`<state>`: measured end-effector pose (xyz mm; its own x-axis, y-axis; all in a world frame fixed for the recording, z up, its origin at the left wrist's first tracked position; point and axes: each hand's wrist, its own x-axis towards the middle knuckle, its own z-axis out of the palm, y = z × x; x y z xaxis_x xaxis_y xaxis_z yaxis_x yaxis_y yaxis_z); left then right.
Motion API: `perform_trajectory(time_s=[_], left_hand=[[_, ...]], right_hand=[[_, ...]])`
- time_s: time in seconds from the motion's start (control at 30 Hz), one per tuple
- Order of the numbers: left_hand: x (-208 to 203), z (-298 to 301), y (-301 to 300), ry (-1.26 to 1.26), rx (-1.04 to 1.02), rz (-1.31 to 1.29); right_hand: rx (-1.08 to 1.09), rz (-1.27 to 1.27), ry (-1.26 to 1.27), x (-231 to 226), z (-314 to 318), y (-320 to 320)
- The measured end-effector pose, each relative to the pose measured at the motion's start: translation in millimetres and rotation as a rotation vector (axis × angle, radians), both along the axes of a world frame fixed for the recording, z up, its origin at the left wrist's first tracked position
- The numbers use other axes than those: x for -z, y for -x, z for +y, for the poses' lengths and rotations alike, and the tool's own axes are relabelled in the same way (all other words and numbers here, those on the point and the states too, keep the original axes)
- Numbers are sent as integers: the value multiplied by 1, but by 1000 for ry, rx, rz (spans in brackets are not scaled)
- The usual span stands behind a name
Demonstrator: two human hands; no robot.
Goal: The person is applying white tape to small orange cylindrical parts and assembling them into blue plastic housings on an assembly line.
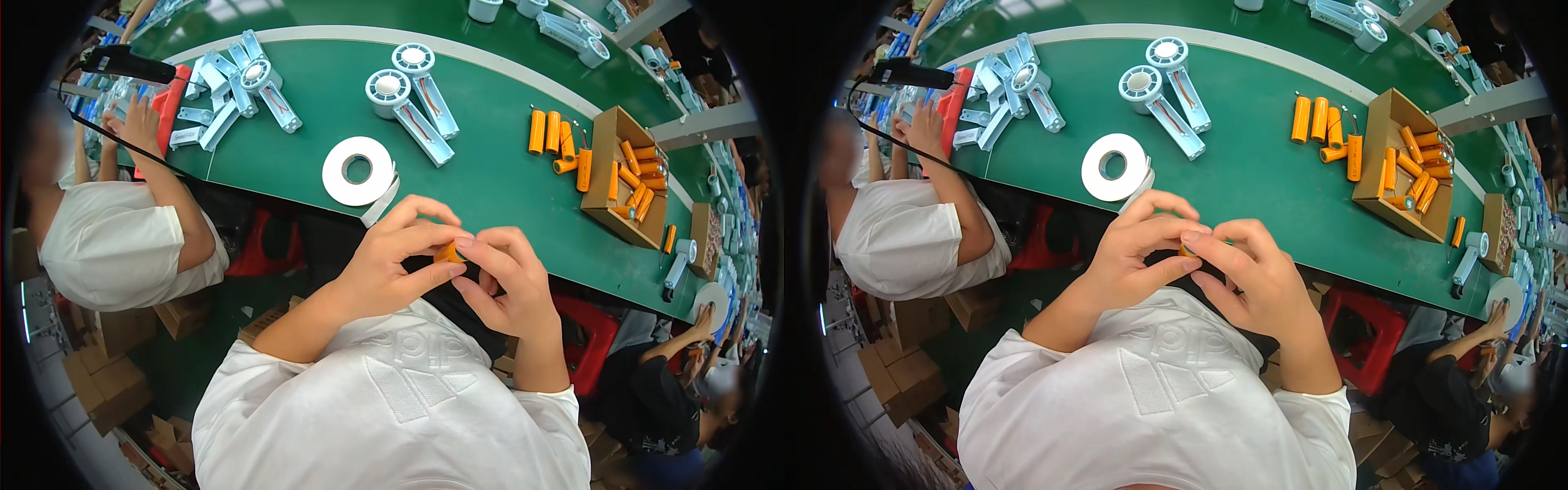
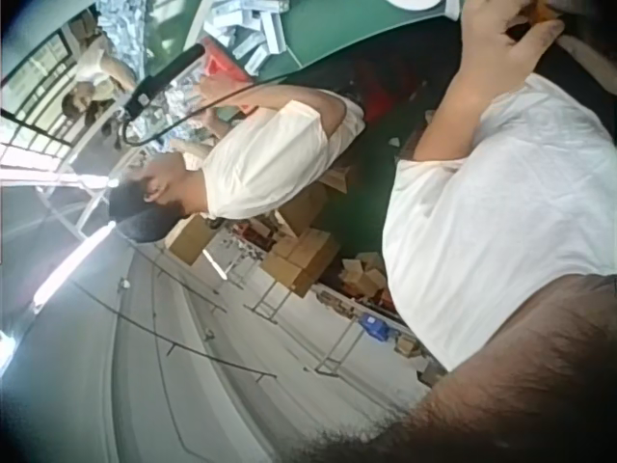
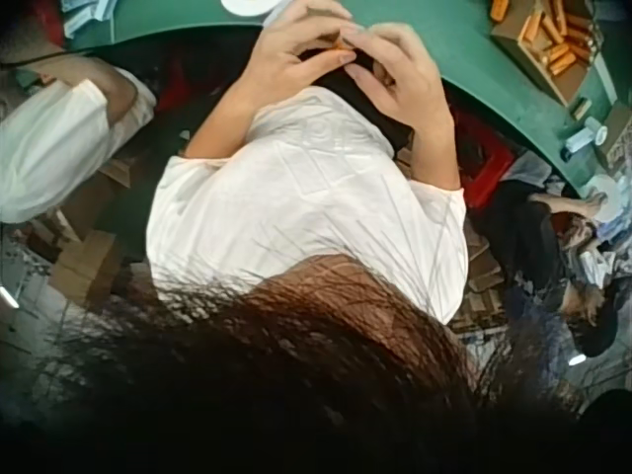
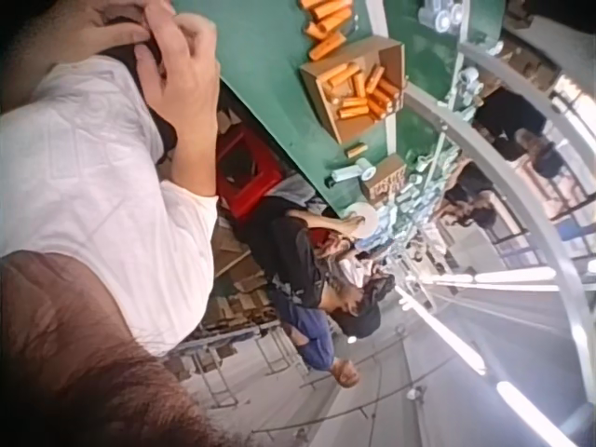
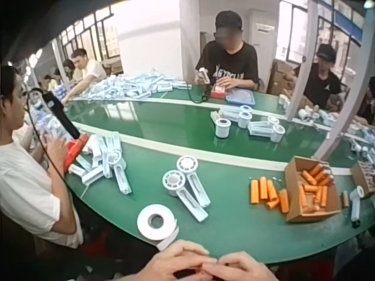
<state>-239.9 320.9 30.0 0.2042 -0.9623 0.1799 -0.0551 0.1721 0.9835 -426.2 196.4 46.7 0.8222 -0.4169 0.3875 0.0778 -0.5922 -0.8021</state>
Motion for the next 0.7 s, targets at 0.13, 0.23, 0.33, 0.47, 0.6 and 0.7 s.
perform_trajectory(time_s=[0.13,0.23,0.33,0.47,0.6,0.7], left_hand=[[4,-3,2,7,26,55],[5,-2,3,-19,74,107],[6,-4,1,-12,89,85],[8,-4,0,-1,102,49],[7,-3,-3,28,113,-37],[-21,-1,-41,-7,109,-364]], right_hand=[[30,-46,39,18,2,-1],[66,-160,110,33,4,-3],[97,-171,135,35,6,-4],[113,-194,146,38,7,-5],[72,-236,107,46,4,-4],[-7,-293,-391,54,6,6]])
